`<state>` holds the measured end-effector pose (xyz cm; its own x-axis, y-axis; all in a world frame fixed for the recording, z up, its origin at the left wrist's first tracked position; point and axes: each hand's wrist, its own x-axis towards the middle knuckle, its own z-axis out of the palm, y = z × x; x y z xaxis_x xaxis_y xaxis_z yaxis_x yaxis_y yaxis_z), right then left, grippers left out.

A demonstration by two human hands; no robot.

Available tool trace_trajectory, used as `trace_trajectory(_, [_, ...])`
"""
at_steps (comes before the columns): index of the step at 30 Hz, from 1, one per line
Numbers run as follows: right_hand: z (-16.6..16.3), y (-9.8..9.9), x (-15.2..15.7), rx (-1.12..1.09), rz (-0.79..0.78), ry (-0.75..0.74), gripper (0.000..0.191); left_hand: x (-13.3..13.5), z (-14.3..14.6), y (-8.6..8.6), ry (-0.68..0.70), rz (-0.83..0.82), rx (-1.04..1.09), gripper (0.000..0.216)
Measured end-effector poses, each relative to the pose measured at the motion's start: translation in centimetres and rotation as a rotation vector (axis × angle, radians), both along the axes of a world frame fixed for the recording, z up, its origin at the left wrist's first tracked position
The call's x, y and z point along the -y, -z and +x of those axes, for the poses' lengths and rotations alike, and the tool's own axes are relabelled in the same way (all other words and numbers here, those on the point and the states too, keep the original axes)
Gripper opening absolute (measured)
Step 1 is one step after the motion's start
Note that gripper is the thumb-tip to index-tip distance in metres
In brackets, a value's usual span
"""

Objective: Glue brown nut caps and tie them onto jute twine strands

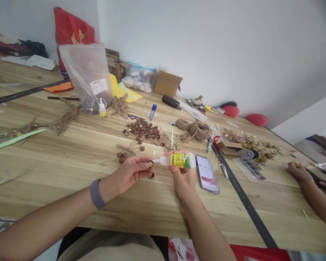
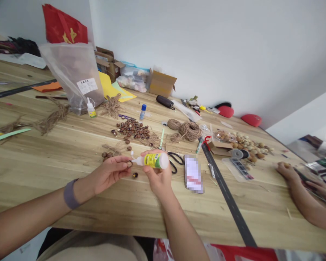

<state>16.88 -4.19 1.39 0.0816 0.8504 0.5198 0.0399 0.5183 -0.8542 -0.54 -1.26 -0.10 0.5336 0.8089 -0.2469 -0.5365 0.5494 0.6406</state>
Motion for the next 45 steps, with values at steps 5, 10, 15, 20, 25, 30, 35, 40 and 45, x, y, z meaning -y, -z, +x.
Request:
trace_trajectory(5, [0.07, 0.26, -0.08, -0.026, 0.006, 0.0, 0.035, -0.03, 0.02, -0.26, -0.008, 0.005, 0.047, 0.021])
trace_trajectory(10, [-0.04, 0.29, -0.03, -0.01, -0.011, 0.004, 0.038, 0.1, 0.07, -0.55, -0.015, 0.008, 0.056, 0.021])
trace_trajectory(15, [-0.05, 0.25, -0.06, -0.02, -0.007, 0.013, 0.039, 0.24, -0.02, -0.6, -0.004, 0.012, 0.039, 0.021])
trace_trajectory(20, [0.03, 0.35, -0.15, -0.024, -0.002, 0.017, 0.039, 0.17, -0.01, -0.46, -0.019, 0.012, 0.046, 0.016])
trace_trajectory(25, [-0.2, 0.01, 0.01, -0.035, 0.001, 0.004, 0.037, 0.16, -0.03, -0.36, -0.002, 0.017, 0.023, 0.013])
trace_trajectory(30, [-0.47, -0.33, 0.27, -0.016, -0.015, 0.0, 0.04, 0.23, 0.0, -0.33, 0.001, -0.005, 0.004, 0.017])
trace_trajectory(35, [-0.57, -0.47, 0.33, 0.017, -0.024, -0.005, 0.038, 0.09, 0.09, -0.1, 0.021, -0.005, 0.0, 0.017])
trace_trajectory(40, [-0.46, -0.38, 0.24, -0.001, 0.001, -0.039, 0.038, 0.01, 0.06, -0.01, 0.036, 0.009, 0.008, 0.018])
trace_trajectory(45, [-0.37, -0.34, 0.36, 0.014, -0.019, -0.02, 0.04, 0.25, 0.05, -0.43, 0.012, -0.015, 0.004, 0.014])
